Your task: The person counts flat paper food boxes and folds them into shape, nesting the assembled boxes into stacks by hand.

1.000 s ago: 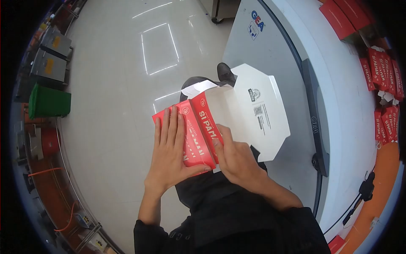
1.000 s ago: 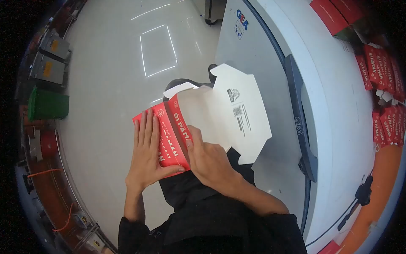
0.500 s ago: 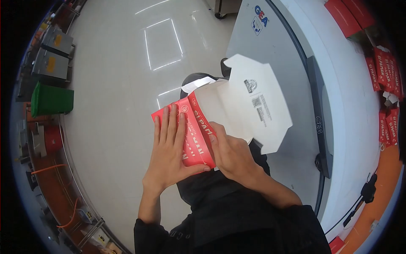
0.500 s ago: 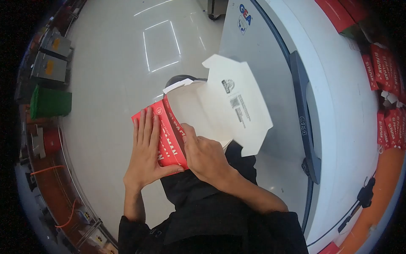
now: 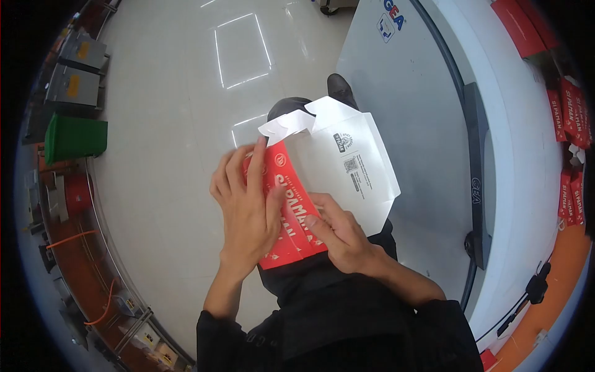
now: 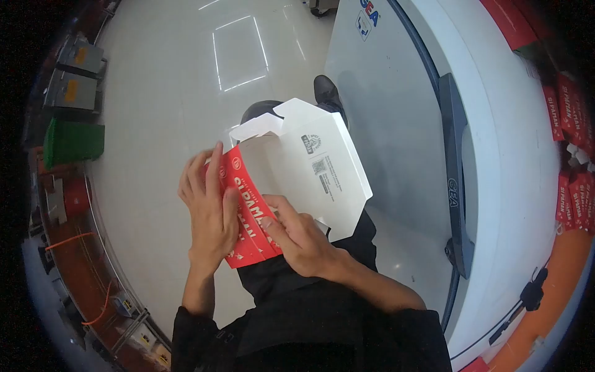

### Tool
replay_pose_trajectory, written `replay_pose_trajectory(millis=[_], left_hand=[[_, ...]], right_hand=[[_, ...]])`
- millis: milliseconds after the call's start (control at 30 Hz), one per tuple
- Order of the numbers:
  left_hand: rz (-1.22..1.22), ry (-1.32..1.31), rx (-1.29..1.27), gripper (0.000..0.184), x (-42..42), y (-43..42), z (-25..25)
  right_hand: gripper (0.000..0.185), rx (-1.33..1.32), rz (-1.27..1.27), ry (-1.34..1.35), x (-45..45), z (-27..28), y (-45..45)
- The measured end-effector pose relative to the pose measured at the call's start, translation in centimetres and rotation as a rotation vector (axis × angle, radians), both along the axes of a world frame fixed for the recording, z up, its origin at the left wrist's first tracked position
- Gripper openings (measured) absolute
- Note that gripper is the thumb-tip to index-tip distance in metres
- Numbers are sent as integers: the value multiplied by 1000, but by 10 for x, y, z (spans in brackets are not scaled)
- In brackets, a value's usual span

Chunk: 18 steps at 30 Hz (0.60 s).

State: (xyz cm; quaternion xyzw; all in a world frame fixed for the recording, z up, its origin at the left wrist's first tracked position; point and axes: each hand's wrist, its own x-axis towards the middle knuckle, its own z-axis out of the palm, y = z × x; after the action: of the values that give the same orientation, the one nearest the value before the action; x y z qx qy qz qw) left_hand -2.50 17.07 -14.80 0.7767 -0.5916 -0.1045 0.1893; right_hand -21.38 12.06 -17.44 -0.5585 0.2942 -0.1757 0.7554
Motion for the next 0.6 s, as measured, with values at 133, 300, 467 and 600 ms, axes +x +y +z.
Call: replay_pose_trajectory(millis=[133,300,467,600], left_hand=[[-26,-5,-88,52,3,-17,-15],[-1,125,-103,48,8,-15,-18],[5,91,-83,47,1,-18,-17],[14,56,-89,48,1,-20,-20]], right_hand=[[40,54,107,-48,0,8,-14],[37,-400,-1,119,6,2,-80],[67,-851,68,320,54,-35,-110],[73,-735,68,166,70,-41,-104]])
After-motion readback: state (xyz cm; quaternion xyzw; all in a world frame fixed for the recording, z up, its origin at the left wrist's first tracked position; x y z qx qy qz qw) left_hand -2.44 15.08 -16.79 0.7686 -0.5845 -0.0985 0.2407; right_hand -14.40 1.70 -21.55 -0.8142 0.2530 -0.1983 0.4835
